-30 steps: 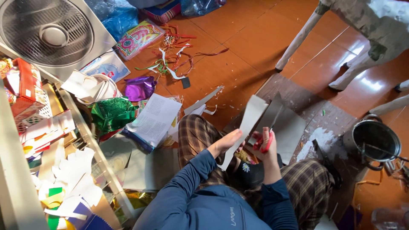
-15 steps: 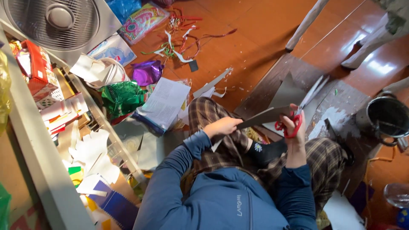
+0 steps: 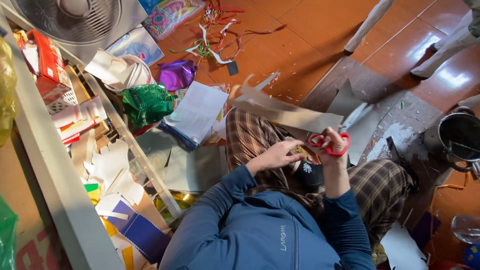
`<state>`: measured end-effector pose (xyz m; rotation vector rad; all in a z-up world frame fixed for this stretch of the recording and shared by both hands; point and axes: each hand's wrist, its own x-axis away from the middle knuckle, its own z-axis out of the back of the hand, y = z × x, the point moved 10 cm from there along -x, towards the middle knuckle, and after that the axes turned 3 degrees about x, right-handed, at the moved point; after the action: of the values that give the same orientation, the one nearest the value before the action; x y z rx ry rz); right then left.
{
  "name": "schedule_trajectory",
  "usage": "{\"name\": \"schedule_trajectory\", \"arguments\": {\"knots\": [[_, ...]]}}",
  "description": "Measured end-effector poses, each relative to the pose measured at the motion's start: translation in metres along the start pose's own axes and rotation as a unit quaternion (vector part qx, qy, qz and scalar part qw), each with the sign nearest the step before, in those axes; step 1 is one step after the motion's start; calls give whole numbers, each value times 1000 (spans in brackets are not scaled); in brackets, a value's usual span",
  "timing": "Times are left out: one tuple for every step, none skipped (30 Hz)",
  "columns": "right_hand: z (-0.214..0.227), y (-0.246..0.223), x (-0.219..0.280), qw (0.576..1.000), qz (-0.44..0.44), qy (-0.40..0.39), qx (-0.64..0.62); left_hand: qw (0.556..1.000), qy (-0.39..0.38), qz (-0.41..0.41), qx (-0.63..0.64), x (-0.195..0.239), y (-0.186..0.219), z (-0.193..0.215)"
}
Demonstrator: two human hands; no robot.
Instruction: Cutting out shapes from paper or thin cardboard using scissors
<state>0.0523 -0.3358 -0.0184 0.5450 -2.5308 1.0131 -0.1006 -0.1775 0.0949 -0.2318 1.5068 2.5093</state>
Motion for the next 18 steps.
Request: {"name": "schedule_trajectory", "arguments": {"knots": [[-9,4,11,1000,0,0,2,1000,1,0,1,-6,7,3],[-22,13,22,999,-25,-27,23,991,4,101,93,-11,-6,5],[-37,26,35,996,-51,-54,41,963,7,201,180,-9,-18,5],[-44,29,47,996,-52,-55,41,963,8,203,179,-14,-19,5],[-55,31,59,995,-44,-69,51,968,68,130,203,-23,-9,20],[-65,34,72,994,-35,-83,62,965,127,56,224,-28,2,34],[-65,38,72,994,-37,-84,60,965,127,57,222,-26,6,42],[-66,40,72,991,-27,-93,93,960,147,39,234,-25,12,54],[-65,42,72,987,-18,-100,126,954,166,22,248,-23,19,64],[-68,39,78,987,-20,-99,125,954,166,24,247,-23,23,65],[-76,34,85,984,-9,-126,125,942,209,20,262,-19,27,73],[-83,29,92,980,2,-152,125,927,252,16,277,-15,29,81],[-95,21,104,981,0,-145,125,927,249,22,280,-17,23,83],[-112,12,116,980,3,-164,111,924,269,10,273,-17,18,89],[-121,5,132,980,2,-176,98,919,286,7,270,-11,13,88],[-118,5,127,982,-3,-162,99,919,281,20,277,-11,10,87],[-120,7,125,979,-15,-185,84,909,301,5,288,-9,12,91],[-121,8,124,976,-26,-207,67,899,322,-10,298,-8,13,95]]}}
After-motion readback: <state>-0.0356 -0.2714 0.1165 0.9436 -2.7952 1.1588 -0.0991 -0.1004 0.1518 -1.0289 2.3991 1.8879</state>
